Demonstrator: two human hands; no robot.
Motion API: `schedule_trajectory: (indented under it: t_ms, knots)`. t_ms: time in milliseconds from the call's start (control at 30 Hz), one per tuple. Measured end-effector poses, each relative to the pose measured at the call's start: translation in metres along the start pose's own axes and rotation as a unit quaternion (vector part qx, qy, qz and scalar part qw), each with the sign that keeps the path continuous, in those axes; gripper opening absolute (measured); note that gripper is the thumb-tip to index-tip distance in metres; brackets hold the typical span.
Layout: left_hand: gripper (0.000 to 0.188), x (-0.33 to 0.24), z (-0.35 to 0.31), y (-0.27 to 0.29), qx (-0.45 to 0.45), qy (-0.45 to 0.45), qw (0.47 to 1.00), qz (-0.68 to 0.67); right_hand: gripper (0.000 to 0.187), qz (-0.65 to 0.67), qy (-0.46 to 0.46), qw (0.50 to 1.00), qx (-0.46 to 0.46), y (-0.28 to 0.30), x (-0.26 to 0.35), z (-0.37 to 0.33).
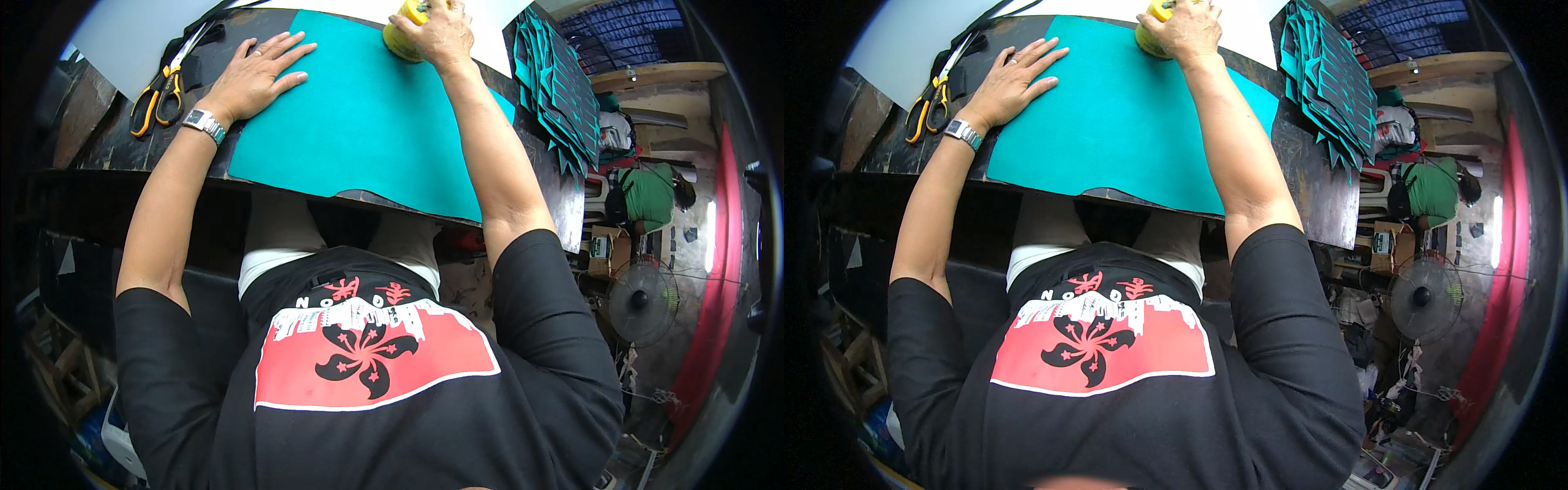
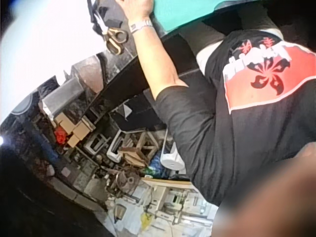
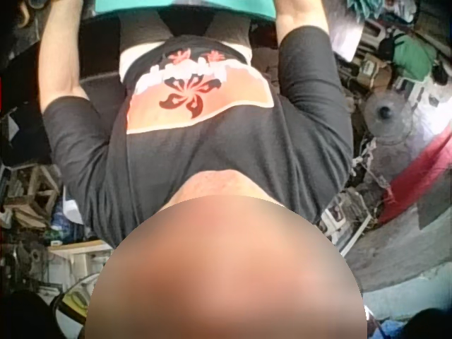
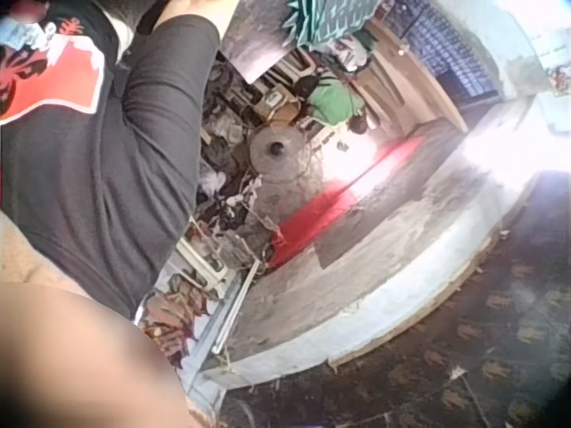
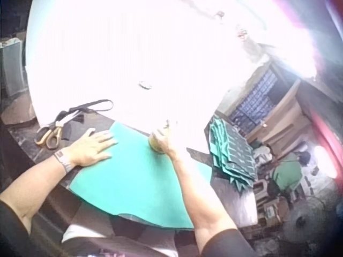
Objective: The person repeatedly rubs teal-colored sheets with a yellow cylindrical tool on a dark worktable, then flips each sheet to reveal a black patterned side and stacks it. The person continues this cycle with multiple sheets throughout the clip.
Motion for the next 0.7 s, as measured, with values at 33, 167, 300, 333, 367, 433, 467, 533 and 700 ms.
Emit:
schedule_trajectory:
  t_ms: [33,167,300,333,367,433,467,533,700]
  knots:
    - [0.058,-0.001,-0.001,0.001,-0.008,0.006,1.000,0.011,0.015,-0.031,-0.011,0.999,-0.020,0.014,0.008,-0.002]
    - [0.056,-0.003,-0.003,0.002,-0.011,0.012,1.000,0.008,0.083,0.233,-0.281,0.925,0.106,0.091,0.028,-0.016]
    - [0.053,-0.003,-0.003,0.003,-0.024,-0.006,1.000,-0.003,0.081,0.433,-0.070,0.898,0.044,0.228,0.151,-0.037]
    - [0.052,-0.002,-0.002,0.003,-0.024,-0.015,0.999,-0.015,0.082,0.451,-0.051,0.889,0.055,0.239,0.166,-0.040]
    - [0.051,-0.003,-0.002,0.004,-0.038,-0.030,0.999,-0.022,0.083,0.454,0.005,0.888,0.067,0.246,0.181,-0.045]
    - [0.050,0.001,-0.001,0.001,-0.031,-0.028,0.999,-0.030,0.087,0.456,-0.020,0.888,0.054,0.223,0.162,-0.042]
    - [0.050,0.001,-0.001,0.000,-0.033,-0.027,0.999,-0.022,0.085,0.403,-0.064,0.911,0.060,0.199,0.145,-0.039]
    - [0.049,0.004,-0.001,-0.004,-0.023,-0.021,0.999,-0.025,0.082,0.310,-0.138,0.940,0.040,0.137,0.100,-0.022]
    - [0.050,0.006,0.000,-0.005,-0.028,-0.012,0.999,-0.043,0.008,-0.028,0.075,0.994,-0.070,0.029,0.038,0.056]
Point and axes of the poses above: each hand's wrist, its own z-axis towards the middle knuckle, its own y-axis out of the back of the hand, x = y × z, the point moved 8 cm from there along z, towards the middle knuckle, and after that the axes turned 15 degrees about x, right-handed, at the moved point
